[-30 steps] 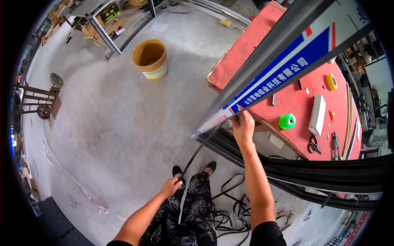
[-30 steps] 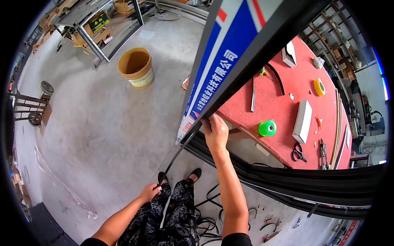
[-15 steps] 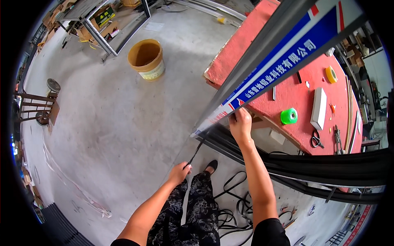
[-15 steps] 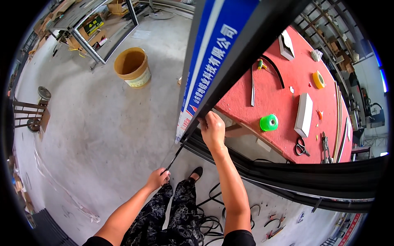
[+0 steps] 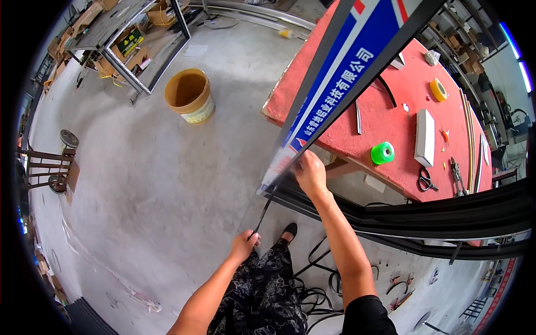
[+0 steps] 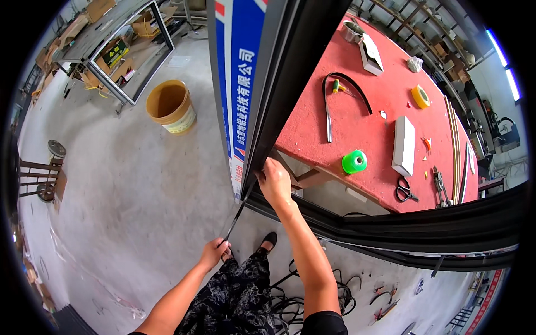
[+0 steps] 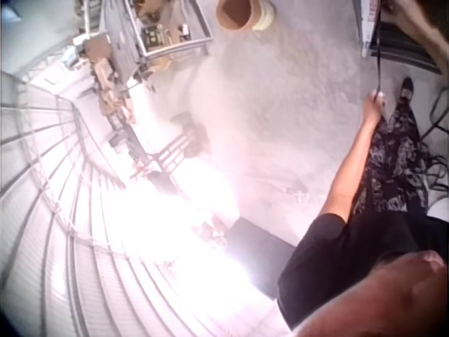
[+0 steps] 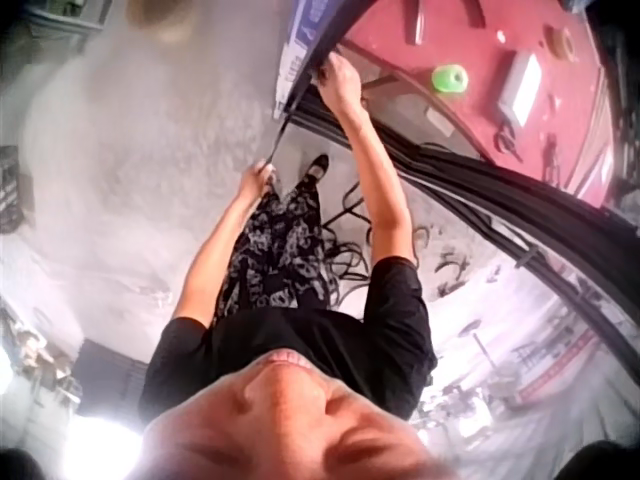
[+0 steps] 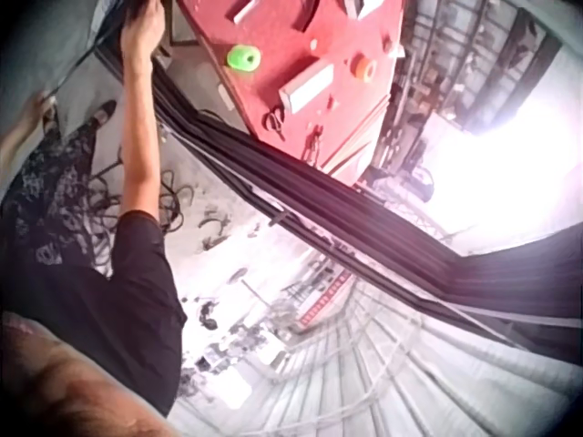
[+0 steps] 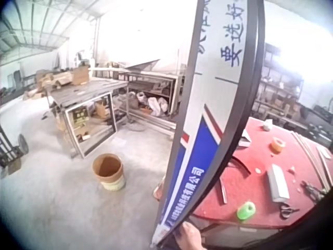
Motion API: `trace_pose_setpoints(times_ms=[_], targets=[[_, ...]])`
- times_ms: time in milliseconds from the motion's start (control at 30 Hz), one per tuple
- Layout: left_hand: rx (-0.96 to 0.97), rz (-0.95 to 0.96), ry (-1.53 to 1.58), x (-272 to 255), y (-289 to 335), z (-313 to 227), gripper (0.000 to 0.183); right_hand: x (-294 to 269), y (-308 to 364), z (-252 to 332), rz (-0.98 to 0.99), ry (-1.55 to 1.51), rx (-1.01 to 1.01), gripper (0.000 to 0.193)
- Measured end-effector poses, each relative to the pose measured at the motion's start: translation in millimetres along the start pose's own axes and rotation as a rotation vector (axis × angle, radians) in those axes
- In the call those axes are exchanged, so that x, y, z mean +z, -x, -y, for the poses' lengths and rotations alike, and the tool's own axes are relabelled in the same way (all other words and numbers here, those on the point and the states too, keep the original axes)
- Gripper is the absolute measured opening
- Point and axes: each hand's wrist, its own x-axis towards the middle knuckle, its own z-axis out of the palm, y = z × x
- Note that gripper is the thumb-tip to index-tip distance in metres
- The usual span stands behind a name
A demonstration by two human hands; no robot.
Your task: The person inserts a long black rubber seal into the channel of a grey metal window frame by hand, pressing it firmly into the groove and turning the frame to work along each side.
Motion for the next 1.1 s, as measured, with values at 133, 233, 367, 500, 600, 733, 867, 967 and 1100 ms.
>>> trace_pose_setpoints(times_ms=[133, 233, 367, 500, 600, 733, 867, 967, 1100], targets=[[-0.036, 0.000, 0.078, -2.2, 0.6, -1.7, 0.024, 9.1, 0.7, -8.3, -0.004, 0.046, 0.031, 0.030], [-0.115, 0.015, 0.107, -5.5, 0.5, -12.1, 0.023, 4.7, 3.9, -6.5, 0.007, -0.016, 0.035, 0.028], [-0.111, 0.036, 0.095, -5.7, 0.7, -22.6, 0.024, 16.6, 11.7, -28.1, 0.065, -0.017, 0.078, 0.024], [-0.091, 0.027, 0.050, 0.3, -1.1, -17.2, 0.026, 14.0, 9.7, -25.9, 0.035, -0.050, 0.044, 0.022], [-0.085, 0.053, 0.033, 2.2, -0.3, -17.0, 0.027, 13.0, 17.5, -28.3, 0.095, -0.008, 0.080, 0.019], [-0.082, 0.070, 0.010, 3.3, 1.1, -21.1, 0.023, 26.0, 20.6, -33.3, 0.048, 0.039, 0.062, 0.015], [-0.064, 0.056, 0.039, 6.0, 0.2, -14.8, 0.018, 27.4, 24.7, -29.7, 0.002, 0.061, 0.070, 0.017], [-0.045, 0.061, 0.076, 9.4, 1.9, -19.7, 0.018, 18.5, 31.2, -17.4, 0.027, 0.015, 0.155, 0.020], [-0.053, 0.059, 0.033, 8.5, 9.3, -19.2, 0.020, 4.9, 13.5, -3.1, -0.056, 0.067, 0.155, 0.018]])
